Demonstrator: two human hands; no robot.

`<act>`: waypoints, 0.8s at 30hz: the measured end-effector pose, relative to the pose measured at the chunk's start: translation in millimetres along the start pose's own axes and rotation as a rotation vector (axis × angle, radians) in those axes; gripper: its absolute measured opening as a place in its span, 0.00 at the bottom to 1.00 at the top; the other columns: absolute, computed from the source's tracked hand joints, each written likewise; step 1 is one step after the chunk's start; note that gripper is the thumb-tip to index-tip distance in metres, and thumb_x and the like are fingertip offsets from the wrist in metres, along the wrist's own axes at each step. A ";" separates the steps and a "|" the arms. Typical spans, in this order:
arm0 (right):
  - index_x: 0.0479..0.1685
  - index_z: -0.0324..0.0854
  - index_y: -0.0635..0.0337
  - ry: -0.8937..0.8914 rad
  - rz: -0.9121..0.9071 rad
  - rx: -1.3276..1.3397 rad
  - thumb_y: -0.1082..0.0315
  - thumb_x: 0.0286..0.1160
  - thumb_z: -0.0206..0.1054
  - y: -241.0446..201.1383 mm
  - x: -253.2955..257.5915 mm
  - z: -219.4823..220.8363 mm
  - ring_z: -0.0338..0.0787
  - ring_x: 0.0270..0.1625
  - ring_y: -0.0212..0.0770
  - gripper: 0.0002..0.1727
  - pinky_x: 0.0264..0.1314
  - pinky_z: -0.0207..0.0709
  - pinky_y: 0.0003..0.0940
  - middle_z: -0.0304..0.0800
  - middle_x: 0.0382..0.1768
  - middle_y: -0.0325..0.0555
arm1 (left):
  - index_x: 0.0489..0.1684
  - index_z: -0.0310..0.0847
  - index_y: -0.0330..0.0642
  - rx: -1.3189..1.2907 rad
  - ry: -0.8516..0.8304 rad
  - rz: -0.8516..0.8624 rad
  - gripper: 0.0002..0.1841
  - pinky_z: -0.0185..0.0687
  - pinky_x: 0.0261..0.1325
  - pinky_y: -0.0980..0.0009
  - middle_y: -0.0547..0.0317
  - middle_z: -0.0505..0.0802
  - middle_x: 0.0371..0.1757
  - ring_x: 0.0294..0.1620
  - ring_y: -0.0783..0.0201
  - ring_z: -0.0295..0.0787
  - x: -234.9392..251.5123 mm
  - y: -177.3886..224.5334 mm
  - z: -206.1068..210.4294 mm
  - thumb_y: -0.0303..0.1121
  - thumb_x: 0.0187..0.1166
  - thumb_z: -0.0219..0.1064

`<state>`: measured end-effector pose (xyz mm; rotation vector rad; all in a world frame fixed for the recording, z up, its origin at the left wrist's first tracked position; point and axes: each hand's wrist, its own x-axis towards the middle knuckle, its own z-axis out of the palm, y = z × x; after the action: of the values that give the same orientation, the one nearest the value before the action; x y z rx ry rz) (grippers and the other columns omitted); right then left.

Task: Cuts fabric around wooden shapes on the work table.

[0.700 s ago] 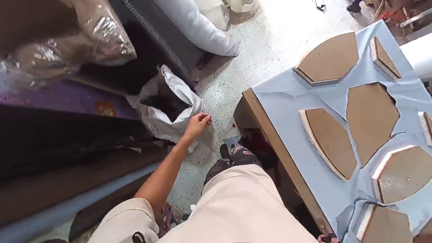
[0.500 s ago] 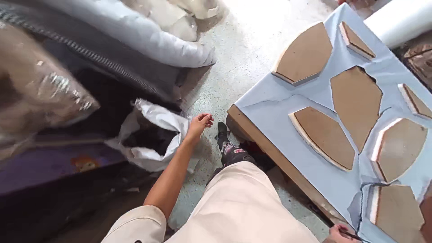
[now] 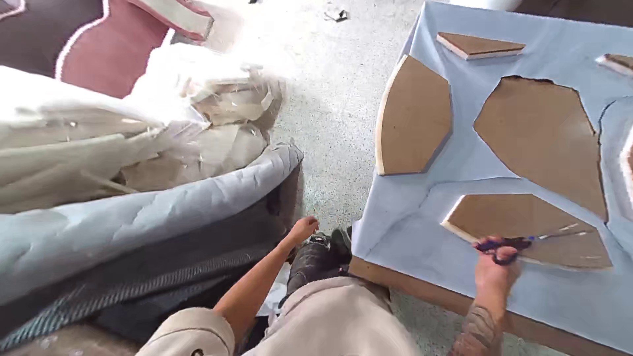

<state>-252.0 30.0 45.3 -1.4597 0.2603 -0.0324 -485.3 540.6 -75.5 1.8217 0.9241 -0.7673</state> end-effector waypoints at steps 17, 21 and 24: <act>0.51 0.81 0.62 -0.268 0.156 -0.446 0.53 0.83 0.63 24.4 7.6 442.1 0.89 0.40 0.35 0.19 0.49 0.87 0.37 0.89 0.38 0.38 | 0.72 0.79 0.36 -0.212 -0.148 -0.232 0.23 0.86 0.63 0.47 0.42 0.92 0.61 0.56 0.49 0.92 242.8 -41.8 -313.8 0.44 0.91 0.56; 0.47 0.85 0.65 -0.172 0.270 -0.602 0.59 0.79 0.70 25.8 -12.2 509.4 0.89 0.31 0.35 0.15 0.38 0.88 0.36 0.90 0.31 0.42 | 0.72 0.79 0.35 -0.230 -0.184 -0.034 0.22 0.87 0.61 0.48 0.43 0.92 0.61 0.56 0.50 0.93 297.5 67.0 -354.7 0.43 0.92 0.55; 0.51 0.84 0.61 -0.205 0.289 -0.652 0.53 0.74 0.73 23.3 -8.0 536.9 0.90 0.37 0.36 0.20 0.43 0.87 0.38 0.91 0.37 0.43 | 0.70 0.79 0.34 -0.188 -0.245 0.107 0.21 0.88 0.59 0.48 0.44 0.93 0.59 0.54 0.51 0.94 327.7 156.1 -368.8 0.42 0.92 0.55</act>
<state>-158.5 558.6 70.8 -2.0390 0.3286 0.4727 -139.5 921.7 -130.6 1.5607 0.7093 -0.7888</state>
